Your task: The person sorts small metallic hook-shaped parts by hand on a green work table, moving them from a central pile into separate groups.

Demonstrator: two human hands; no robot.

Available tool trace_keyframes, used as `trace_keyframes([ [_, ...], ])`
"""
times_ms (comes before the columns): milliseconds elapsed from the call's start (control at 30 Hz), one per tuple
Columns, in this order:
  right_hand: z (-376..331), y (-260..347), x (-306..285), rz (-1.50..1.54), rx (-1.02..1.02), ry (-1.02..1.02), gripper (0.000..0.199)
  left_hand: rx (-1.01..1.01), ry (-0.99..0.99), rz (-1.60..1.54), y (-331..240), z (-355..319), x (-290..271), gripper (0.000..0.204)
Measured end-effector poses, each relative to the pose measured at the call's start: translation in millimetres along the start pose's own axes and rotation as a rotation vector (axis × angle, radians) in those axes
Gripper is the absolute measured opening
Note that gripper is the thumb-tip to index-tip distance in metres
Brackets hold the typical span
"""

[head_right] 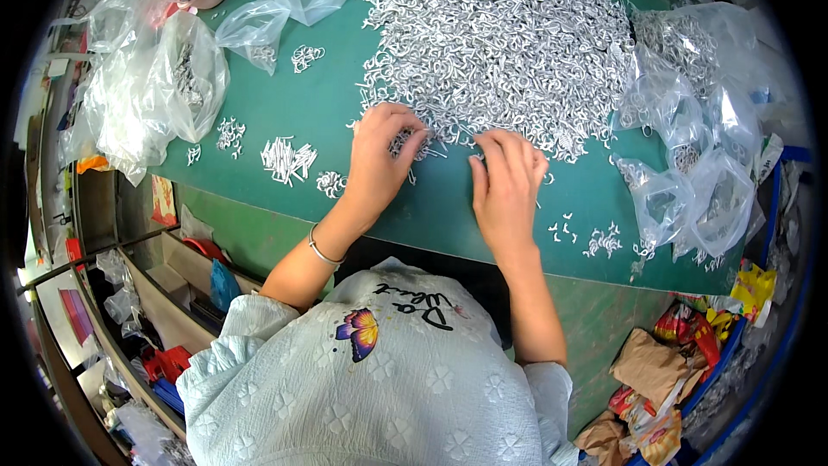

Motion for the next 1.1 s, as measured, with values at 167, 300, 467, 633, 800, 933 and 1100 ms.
trace_keyframes([
  [167, 5, 3, 8, 0.266, 0.099, 0.057, 0.019, -0.415, 0.187, -0.519, 22, -6, 16, 0.008],
  [300, 10, 4, 17, 0.523, 0.195, 0.027, 0.016, -0.494, 0.206, -0.700, 27, -11, 28, 0.013],
  [467, 13, 2, 19, 0.473, 0.070, -0.009, 0.011, -0.425, 0.189, -0.619, 20, -10, 25, 0.010],
  [633, 15, 7, 16, 0.449, 0.068, -0.031, 0.010, -0.185, 0.101, -0.353, -1, -3, 6, 0.011],
  [800, 13, -4, 18, 0.552, 0.187, 0.013, 0.009, -0.111, 0.119, -0.355, -7, -4, 11, 0.014],
  [933, 6, -22, 27, 0.902, 0.476, 0.033, 0.011, -0.285, 0.221, -0.632, 0, -12, 28, 0.022],
  [1100, 5, -32, 22, 1.068, 0.542, -0.033, 0.014, -0.359, 0.355, -0.676, -4, -13, 32, 0.017],
])
Point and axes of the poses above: each hand's wrist, its own z-axis towards the middle knuckle, its own x-axis out of the palm, y = z × x, the point moved 8 cm from there along z, towards the middle knuckle, and after that the axes turned 13 degrees about z, right-handed, at the moved point
